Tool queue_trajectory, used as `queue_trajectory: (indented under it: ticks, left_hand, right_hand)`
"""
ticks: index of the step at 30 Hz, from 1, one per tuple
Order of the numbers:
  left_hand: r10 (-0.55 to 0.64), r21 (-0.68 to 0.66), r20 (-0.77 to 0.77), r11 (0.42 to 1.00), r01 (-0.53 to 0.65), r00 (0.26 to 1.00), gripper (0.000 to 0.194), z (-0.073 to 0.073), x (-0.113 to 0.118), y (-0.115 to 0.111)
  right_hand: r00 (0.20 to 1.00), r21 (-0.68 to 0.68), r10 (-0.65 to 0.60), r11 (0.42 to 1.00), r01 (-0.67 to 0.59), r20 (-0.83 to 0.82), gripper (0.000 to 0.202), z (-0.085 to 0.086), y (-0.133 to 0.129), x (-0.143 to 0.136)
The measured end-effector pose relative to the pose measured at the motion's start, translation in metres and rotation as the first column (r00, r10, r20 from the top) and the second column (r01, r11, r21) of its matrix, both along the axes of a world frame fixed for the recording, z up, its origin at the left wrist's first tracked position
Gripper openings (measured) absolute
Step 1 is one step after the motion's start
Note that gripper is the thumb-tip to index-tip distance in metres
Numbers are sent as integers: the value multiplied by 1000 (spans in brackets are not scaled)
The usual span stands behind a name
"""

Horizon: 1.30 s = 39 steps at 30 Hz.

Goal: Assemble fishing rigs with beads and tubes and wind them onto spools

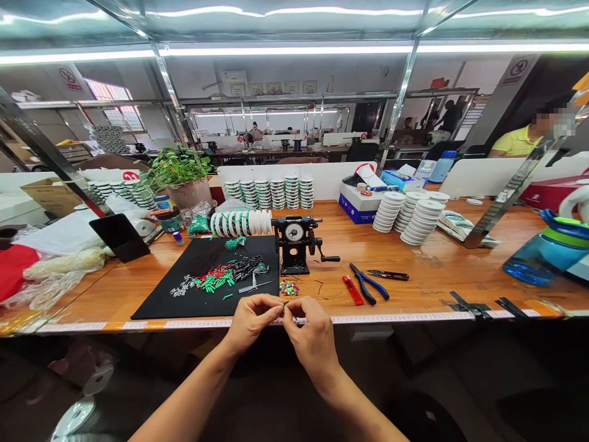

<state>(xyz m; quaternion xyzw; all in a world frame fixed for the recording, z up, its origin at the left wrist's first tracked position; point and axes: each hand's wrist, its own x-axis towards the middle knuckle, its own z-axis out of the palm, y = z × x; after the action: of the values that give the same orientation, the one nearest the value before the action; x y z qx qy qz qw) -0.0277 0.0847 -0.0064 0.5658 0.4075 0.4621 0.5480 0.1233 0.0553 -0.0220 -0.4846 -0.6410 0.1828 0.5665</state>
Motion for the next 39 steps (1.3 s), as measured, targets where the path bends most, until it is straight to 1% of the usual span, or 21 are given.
queue_trajectory:
  ticks: [3,5,6,8,10,11,13,14,16,18,19,21,23,25,26,28,30,32,34,36,39]
  left_hand:
    - [2,7,-7,1000,-2,1000,22,0,-1,0]
    - [-4,12,-5,1000,4,1000,22,0,-1,0]
    - [-7,14,-1,1000,7,1000,22,0,-1,-1]
    - [-7,21,3,1000,6,1000,23,0,0,-1]
    - [7,33,-2,999,-6,1000,22,0,1,-2]
    - [11,38,-4,999,-11,1000,22,0,1,-2]
    - [10,37,0,999,-10,1000,22,-1,1,-2]
    - [6,31,6,1000,-6,1000,22,-1,1,-2]
    - [-1,16,19,1000,1,1000,22,-1,2,-2]
    - [1,12,23,1000,-2,1000,22,-1,2,-2]
    - [4,15,21,1000,-4,1000,22,-1,2,-3]
    - [15,25,7,1000,-15,1000,22,-1,2,-3]
    - [25,36,-11,999,-25,1000,22,0,2,-3]
    - [27,44,-20,999,-26,999,22,1,2,-3]
    - [26,43,-18,999,-25,1000,23,2,2,-4]
    - [29,37,-7,999,-29,1000,24,3,2,-4]
    - [38,32,-4,999,-38,999,26,3,3,-5]
    - [45,33,-12,998,-45,999,27,3,3,-5]
    - [45,29,-16,999,-44,999,28,2,3,-6]
    - [48,20,-14,999,-48,999,30,2,4,-6]
    - [67,12,-14,998,-66,998,30,2,5,-7]
  right_hand:
    - [991,-172,59,982,-80,-122,13,0,1,1]
    - [990,-189,65,978,-89,-128,13,-1,1,1]
    - [995,-147,48,987,-61,-91,12,-1,0,0]
    - [998,19,-34,999,33,59,11,-1,-2,-2]
    - [954,200,-167,973,118,249,15,0,-4,-3]
    - [921,255,-218,957,138,322,17,1,-4,-3]
    - [908,250,-224,958,139,353,19,2,-4,-2]
    - [938,181,-169,976,117,302,18,2,-2,-1]
    - [997,-61,12,998,-7,81,15,-1,2,2]
    - [969,-281,140,940,-195,-202,20,-6,8,5]
    - [934,-339,164,900,-273,-318,25,-8,11,6]
    - [866,-369,177,852,-373,-467,34,-13,15,6]
    - [830,-359,169,843,-401,-531,39,-14,14,4]
    - [833,-344,167,855,-389,-527,41,-14,9,2]
    - [849,-329,165,871,-364,-502,40,-13,6,1]
    - [920,-260,135,935,-241,-368,33,-11,1,-1]
    - [987,-78,57,995,-70,-153,21,-11,-3,-2]
    - [999,150,-34,988,28,31,11,-12,-4,-4]
    - [992,267,-59,963,27,113,8,-13,-3,-5]
    - [994,265,-46,964,17,102,8,-12,-2,-5]
    - [1000,165,-21,986,20,5,7,-11,-2,-4]
